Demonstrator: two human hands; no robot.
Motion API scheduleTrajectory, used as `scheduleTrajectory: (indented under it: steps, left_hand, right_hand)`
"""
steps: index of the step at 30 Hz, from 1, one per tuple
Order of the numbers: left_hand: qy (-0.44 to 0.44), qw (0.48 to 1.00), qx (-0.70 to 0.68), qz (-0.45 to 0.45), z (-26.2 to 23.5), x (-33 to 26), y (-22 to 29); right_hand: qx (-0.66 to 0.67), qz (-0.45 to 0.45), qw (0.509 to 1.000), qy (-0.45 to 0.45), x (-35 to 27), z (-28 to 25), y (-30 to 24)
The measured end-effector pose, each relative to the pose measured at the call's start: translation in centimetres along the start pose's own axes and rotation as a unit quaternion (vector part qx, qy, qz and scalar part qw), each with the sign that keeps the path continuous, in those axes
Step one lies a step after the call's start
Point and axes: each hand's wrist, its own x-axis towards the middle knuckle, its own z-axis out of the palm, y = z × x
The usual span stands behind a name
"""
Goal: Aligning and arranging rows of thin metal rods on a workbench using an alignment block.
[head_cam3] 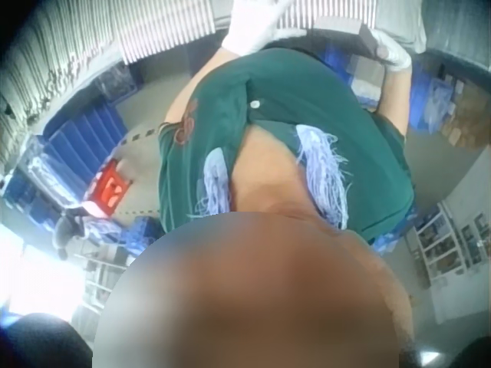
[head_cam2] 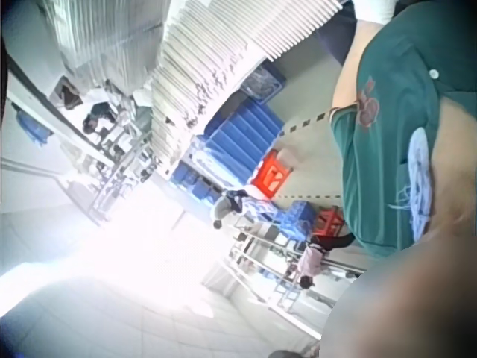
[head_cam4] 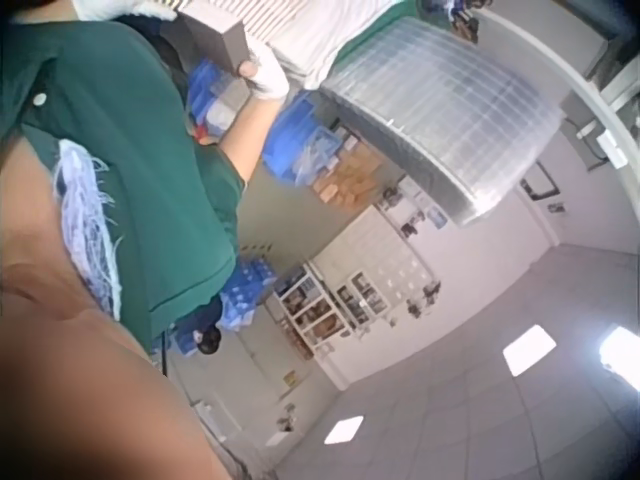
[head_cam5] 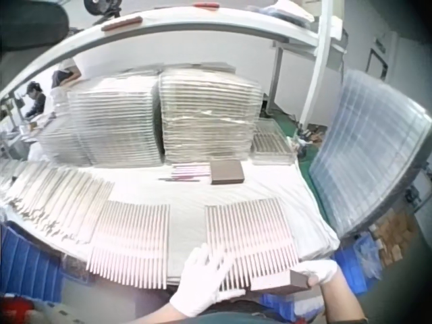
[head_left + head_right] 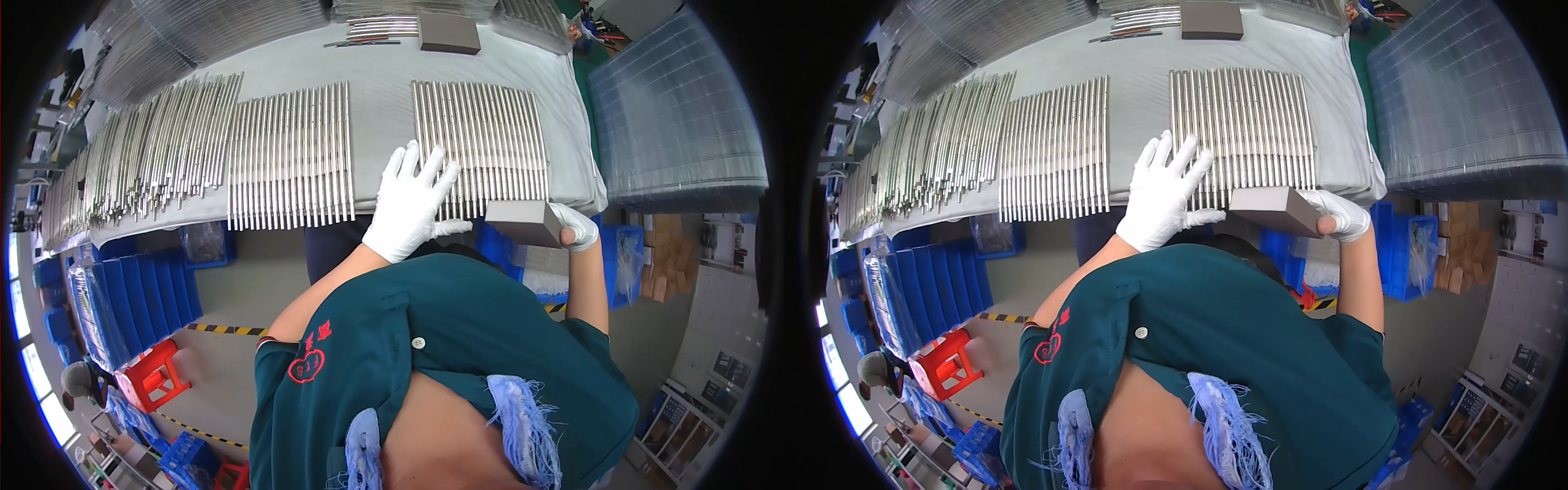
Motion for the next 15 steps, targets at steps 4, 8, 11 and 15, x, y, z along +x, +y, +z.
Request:
scheduleTrajectory:
  steps: [4,8,11,15]
  left_hand:
    - [-0.011,1.0,-0.005,-0.003,-0.2,0.2,-0.2]
    - [-0.004,1.0,0.005,-0.011,-0.6,-0.2,-0.1]
    - [-0.028,0.998,-0.05,0.015,-1.8,-0.8,-0.2]
    - [0.024,0.999,-0.029,0.025,-5.4,-3.0,-1.8]
  right_hand:
    - [0.108,-0.089,0.99,-0.011,-0.4,-1.4,0.2]
    - [0.145,-0.229,0.958,0.09,4.2,0.0,-6.1]
    - [0.089,-0.292,0.935,0.181,8.2,-1.2,-8.6]
    - [0.065,-0.371,0.875,0.305,12.5,-2.2,-10.1]
